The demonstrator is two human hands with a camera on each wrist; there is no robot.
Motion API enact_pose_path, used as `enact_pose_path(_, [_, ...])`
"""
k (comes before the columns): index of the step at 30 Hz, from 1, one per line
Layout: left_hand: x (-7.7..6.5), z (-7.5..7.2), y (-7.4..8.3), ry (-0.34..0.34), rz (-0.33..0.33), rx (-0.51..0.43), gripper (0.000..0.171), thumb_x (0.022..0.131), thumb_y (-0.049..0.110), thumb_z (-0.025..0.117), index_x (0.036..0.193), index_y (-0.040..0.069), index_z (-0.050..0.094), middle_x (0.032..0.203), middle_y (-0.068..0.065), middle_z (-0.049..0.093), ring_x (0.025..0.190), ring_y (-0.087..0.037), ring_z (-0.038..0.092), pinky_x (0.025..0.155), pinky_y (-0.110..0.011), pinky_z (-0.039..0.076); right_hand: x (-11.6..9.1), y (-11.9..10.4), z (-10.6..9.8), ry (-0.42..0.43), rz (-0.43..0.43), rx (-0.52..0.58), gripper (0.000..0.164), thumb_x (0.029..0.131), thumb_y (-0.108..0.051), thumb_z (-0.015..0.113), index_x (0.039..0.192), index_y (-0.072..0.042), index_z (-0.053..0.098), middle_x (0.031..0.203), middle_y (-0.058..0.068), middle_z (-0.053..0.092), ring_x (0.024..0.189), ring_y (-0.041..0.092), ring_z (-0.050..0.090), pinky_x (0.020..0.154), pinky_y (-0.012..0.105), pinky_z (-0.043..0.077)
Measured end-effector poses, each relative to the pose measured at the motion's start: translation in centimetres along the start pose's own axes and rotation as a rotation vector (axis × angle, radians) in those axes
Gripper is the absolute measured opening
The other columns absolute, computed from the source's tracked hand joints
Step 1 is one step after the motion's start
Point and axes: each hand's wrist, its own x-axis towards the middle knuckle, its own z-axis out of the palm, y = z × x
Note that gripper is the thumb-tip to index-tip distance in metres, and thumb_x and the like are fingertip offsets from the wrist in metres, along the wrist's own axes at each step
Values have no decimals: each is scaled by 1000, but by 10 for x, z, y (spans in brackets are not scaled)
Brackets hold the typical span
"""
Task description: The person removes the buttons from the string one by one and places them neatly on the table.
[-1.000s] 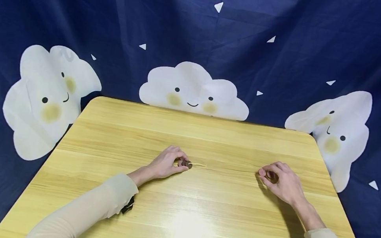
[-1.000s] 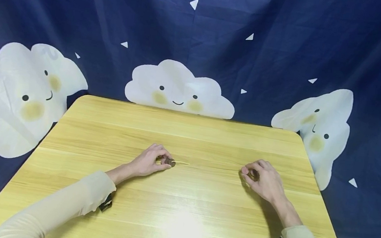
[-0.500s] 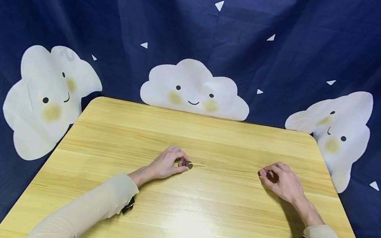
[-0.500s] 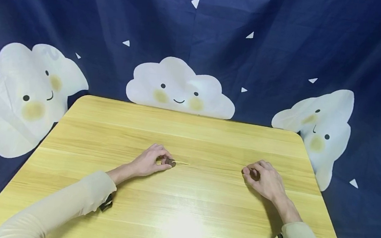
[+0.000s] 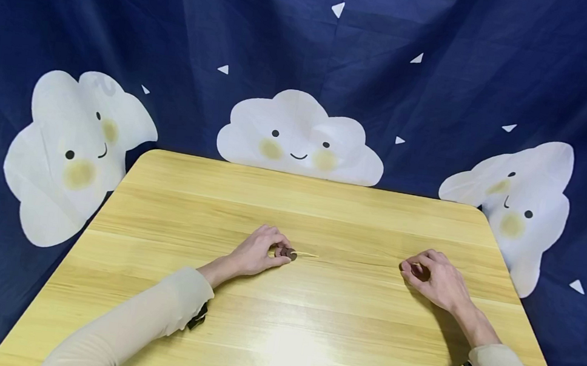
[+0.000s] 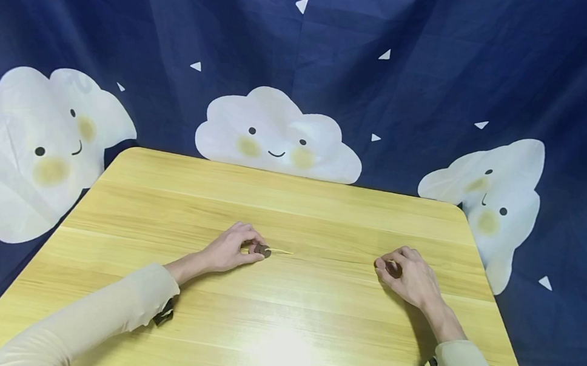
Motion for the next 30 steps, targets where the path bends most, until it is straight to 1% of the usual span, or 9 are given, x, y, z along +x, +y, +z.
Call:
enact_pose_path(5, [0, 0, 0, 1, 1, 1, 29, 91, 30, 83, 113, 13, 76, 100, 1, 68, 100, -17, 55, 94, -39, 48, 0, 0, -1, -26, 9, -3, 16, 90, -33, 82, 102, -23, 81, 102, 0, 71, 91, 21, 63, 68, 39, 52])
enact_pose_path(10, [1, 1, -1, 1, 1, 3, 29, 91, 30, 83, 113, 14, 76, 100, 1, 67, 100, -17, 55, 94, -39, 48, 1, 0, -2, -69, 54, 6, 22, 94, -42, 76, 107, -24, 81, 105, 0, 70, 95, 23, 64, 72, 42, 53])
enact_pose_path(13, [1, 2, -2, 3, 4, 6, 29, 91, 30, 83, 113, 14, 76, 100, 2, 67, 100, -16, 54, 93, -38, 48, 1, 0, -2, -81, 68, 10, 24, 96, -45, 74, 107, -25, 81, 106, 0, 69, 96, 23, 63, 73, 43, 54])
enact_pose_path(20, [1, 2, -3, 8, 9, 2, 28, 90, 30, 84, 112, 14, 76, 99, 2, 67, 100, -16, 54, 93, -38, 48, 2, 0, -3, -85, 68, 9, 25, 96, -45, 74, 108, -24, 81, 107, 1, 70, 98, 24, 64, 74, 46, 54])
enact_pose_path(25, [2, 2, -3, -4, -1, -4, 29, 91, 30, 83, 113, 14, 75, 100, 1, 67, 100, -17, 54, 93, -37, 48, 2, -2, -4, -80, 70, 4, 26, 95, -45, 74, 110, -24, 80, 109, 1, 71, 100, 25, 64, 75, 47, 55])
enact_pose_path(30, [2, 2, -4, -9, -13, -4, 28, 92, 31, 83, 114, 14, 76, 101, 2, 67, 101, -17, 54, 94, -37, 47, 6, -8, -6, -55, 25, -8, 27, 92, -39, 79, 111, -21, 79, 108, 2, 71, 99, 25, 65, 75, 46, 54])
